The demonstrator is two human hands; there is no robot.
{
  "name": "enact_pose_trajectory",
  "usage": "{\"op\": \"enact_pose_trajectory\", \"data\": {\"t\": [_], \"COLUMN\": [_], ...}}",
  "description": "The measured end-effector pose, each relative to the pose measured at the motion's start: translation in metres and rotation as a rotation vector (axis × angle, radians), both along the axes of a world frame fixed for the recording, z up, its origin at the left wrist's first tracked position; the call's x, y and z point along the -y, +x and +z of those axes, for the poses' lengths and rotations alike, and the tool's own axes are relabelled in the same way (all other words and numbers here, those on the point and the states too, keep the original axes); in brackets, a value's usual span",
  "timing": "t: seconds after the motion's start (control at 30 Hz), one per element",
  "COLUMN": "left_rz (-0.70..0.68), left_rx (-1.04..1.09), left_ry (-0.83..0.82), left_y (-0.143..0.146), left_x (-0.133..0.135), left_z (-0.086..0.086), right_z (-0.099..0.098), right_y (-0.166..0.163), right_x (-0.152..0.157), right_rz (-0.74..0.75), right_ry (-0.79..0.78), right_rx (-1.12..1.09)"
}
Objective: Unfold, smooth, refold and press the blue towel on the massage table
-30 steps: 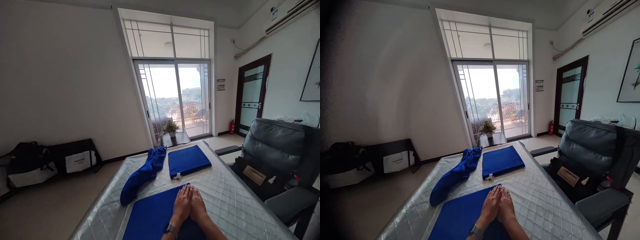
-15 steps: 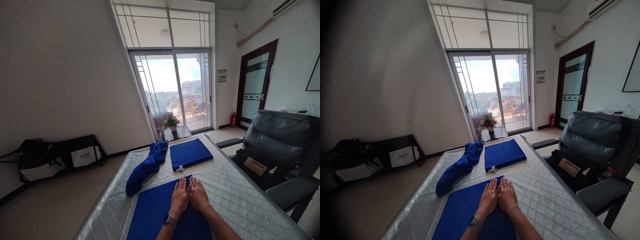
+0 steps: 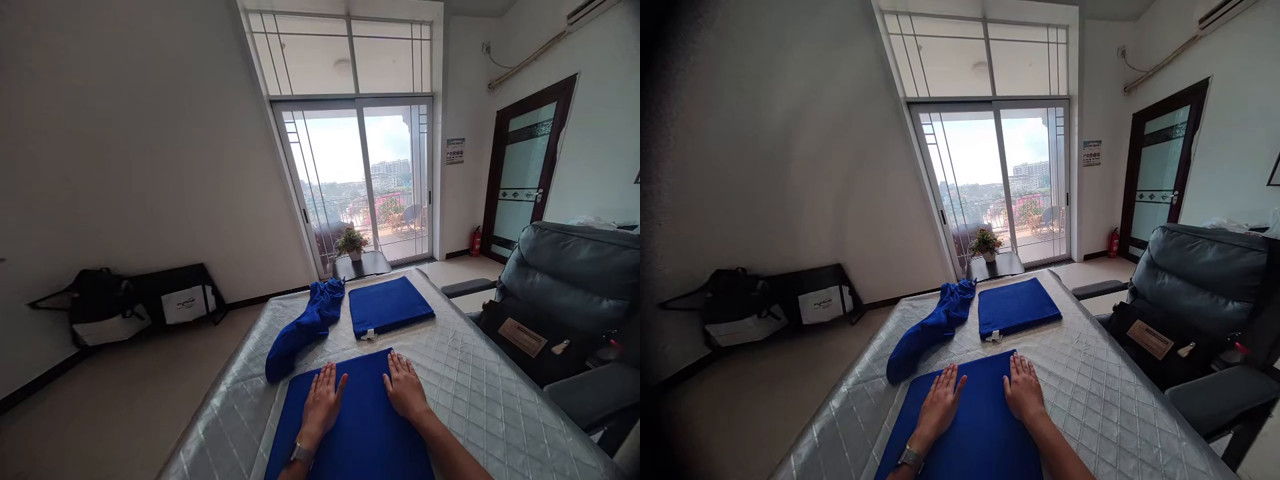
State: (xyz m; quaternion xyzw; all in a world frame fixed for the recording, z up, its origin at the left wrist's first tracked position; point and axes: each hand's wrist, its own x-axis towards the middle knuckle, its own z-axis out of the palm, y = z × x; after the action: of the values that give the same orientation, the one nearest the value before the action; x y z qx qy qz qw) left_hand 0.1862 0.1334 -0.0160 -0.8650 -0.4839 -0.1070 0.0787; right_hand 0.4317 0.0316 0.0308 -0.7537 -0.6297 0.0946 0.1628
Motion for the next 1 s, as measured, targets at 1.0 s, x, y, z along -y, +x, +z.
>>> {"op": "enact_pose_trajectory", "data": {"t": [1.0], "left_rz": [0.250], "left_rx": [0.249], "left_ry": [-0.057], "left_y": [-0.073], "left_x": [-0.003], "left_z": [0.018], "right_z": [0.007], "right_y": [-0.001], "right_x": [-0.013], "right_rz": [-0.016], "right_ry": [-0.100], "right_rx": [0.164]}}
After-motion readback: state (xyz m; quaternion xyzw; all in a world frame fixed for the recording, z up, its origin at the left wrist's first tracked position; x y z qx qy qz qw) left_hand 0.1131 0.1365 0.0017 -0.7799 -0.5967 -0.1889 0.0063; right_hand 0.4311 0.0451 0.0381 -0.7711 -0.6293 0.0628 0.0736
